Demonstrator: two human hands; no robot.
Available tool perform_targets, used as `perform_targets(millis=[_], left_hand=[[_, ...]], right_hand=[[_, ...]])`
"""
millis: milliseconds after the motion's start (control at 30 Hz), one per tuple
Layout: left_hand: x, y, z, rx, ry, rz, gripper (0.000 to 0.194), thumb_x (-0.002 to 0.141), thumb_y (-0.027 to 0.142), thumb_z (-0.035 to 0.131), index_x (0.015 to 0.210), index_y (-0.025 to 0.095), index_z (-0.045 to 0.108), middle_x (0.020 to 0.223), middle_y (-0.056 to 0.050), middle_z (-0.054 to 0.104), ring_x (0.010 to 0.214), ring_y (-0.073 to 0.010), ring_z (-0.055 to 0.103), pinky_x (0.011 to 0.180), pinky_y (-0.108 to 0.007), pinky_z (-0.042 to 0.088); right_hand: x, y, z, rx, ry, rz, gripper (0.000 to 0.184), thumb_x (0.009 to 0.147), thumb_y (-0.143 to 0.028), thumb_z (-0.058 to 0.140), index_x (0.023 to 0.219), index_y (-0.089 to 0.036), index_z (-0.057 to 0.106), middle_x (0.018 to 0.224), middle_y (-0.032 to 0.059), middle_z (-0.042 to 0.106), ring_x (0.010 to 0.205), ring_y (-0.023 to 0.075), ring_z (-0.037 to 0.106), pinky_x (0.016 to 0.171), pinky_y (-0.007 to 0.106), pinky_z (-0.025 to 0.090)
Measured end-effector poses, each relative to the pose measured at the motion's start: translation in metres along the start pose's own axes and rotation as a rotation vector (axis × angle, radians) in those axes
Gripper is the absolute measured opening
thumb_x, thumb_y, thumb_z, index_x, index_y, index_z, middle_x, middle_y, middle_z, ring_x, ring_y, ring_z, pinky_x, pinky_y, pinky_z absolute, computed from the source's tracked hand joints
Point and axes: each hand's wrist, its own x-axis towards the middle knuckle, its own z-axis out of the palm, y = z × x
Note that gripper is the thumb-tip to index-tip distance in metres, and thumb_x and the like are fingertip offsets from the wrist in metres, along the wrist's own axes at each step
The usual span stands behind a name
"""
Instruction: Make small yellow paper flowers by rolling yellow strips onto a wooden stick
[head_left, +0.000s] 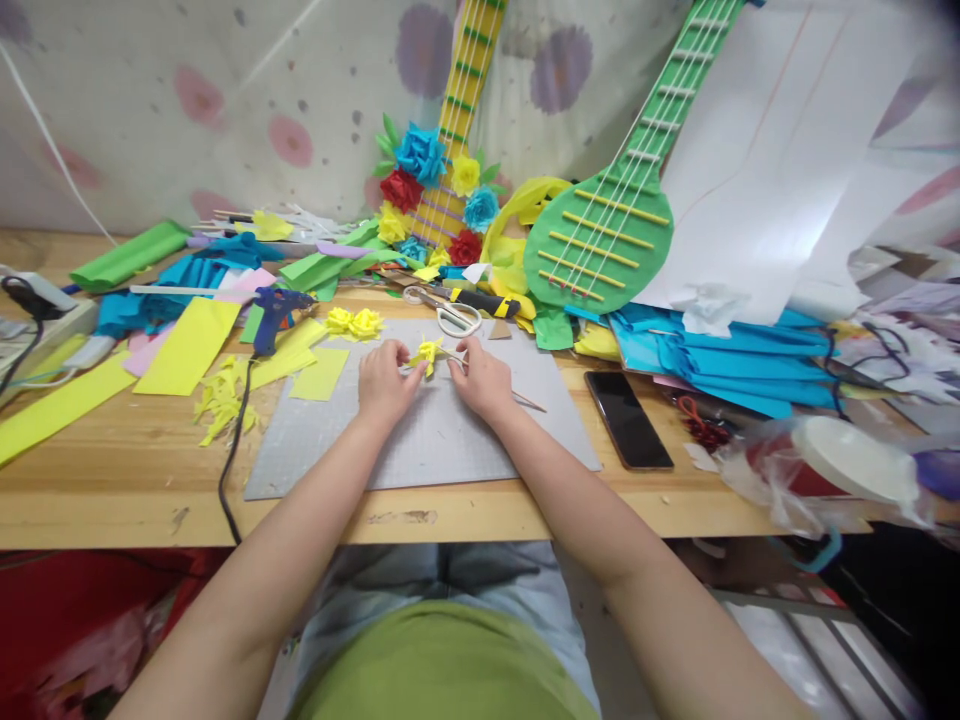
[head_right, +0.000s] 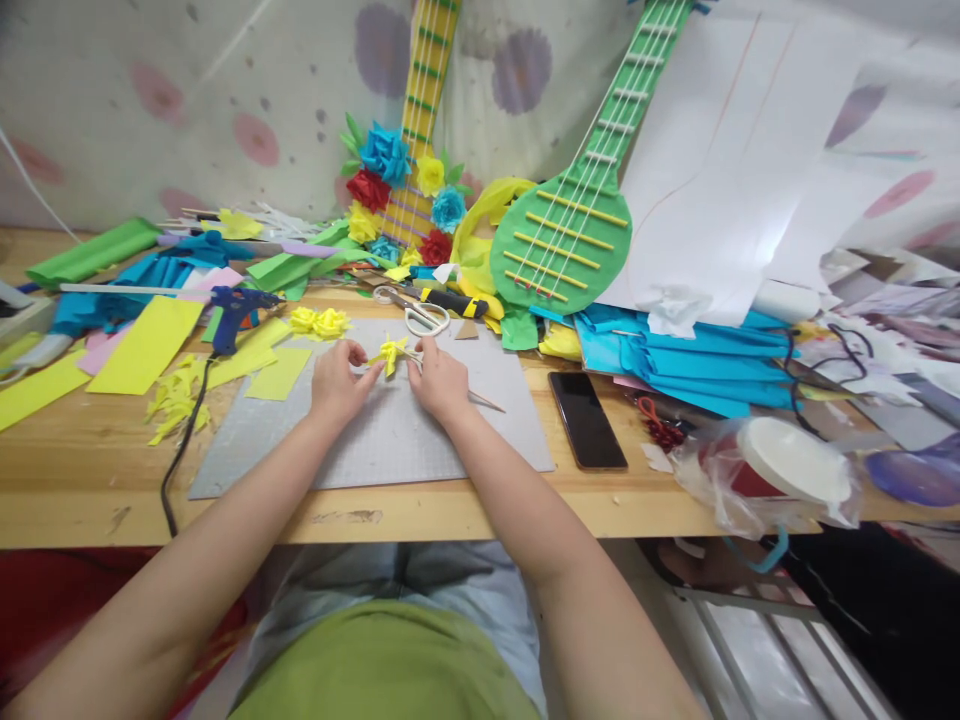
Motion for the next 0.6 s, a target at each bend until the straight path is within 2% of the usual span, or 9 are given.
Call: perform_targets(millis=[133,267,467,600], left_hand=[[-0.001,0.009,0.007,0.066,-0.083,0.001,0.023,0.070,0.036,0.056,0.084,0.020,0.047,0.077,-0.003,0.060,0.076,-0.0193,0.055,0.072,-0.031,0.037],[-0.001,0.013,0.011,0.097,-0.107,-0.060,0.015,0.072,0.026,0.052,0.086,0.021,0.049,0.077,-0.002,0.063,0.075,-0.0194,0.057,0.069,-0.030,0.037],[-0.001,0.014,0.010,-0.013,-0.126,-0.201,0.015,0.073,0.029,0.051,0.087,0.023,0.048,0.080,0.000,0.066,0.074,-0.0174,0.060,0.061,-0.027,0.037],[-0.001,0.017,0.009,-0.053,-0.120,-0.224,0.016,0.073,0.030,0.052,0.086,0.023,0.047,0.081,0.001,0.066,0.074,-0.0164,0.061,0.061,-0.026,0.037]], right_hand=[[-0.001,-0.006,0.000,0.011,-0.025,-0.024,0.034,0.079,-0.040,0.044,0.107,-0.022,0.041,0.092,0.0032,0.063,0.081,0.0184,0.059,0.065,0.027,0.040],[-0.004,-0.013,0.002,0.033,-0.047,-0.077,0.041,0.077,-0.040,0.045,0.113,-0.022,0.038,0.104,0.0041,0.060,0.089,0.0194,0.058,0.069,0.030,0.042],[-0.005,-0.023,0.004,-0.008,-0.081,-0.105,0.049,0.077,-0.040,0.044,0.121,-0.020,0.033,0.116,0.0089,0.053,0.094,0.0217,0.056,0.072,0.032,0.044],[-0.004,-0.024,0.005,-0.021,-0.064,-0.058,0.046,0.080,-0.037,0.039,0.121,-0.019,0.032,0.112,0.0088,0.056,0.092,0.0218,0.057,0.071,0.032,0.044]])
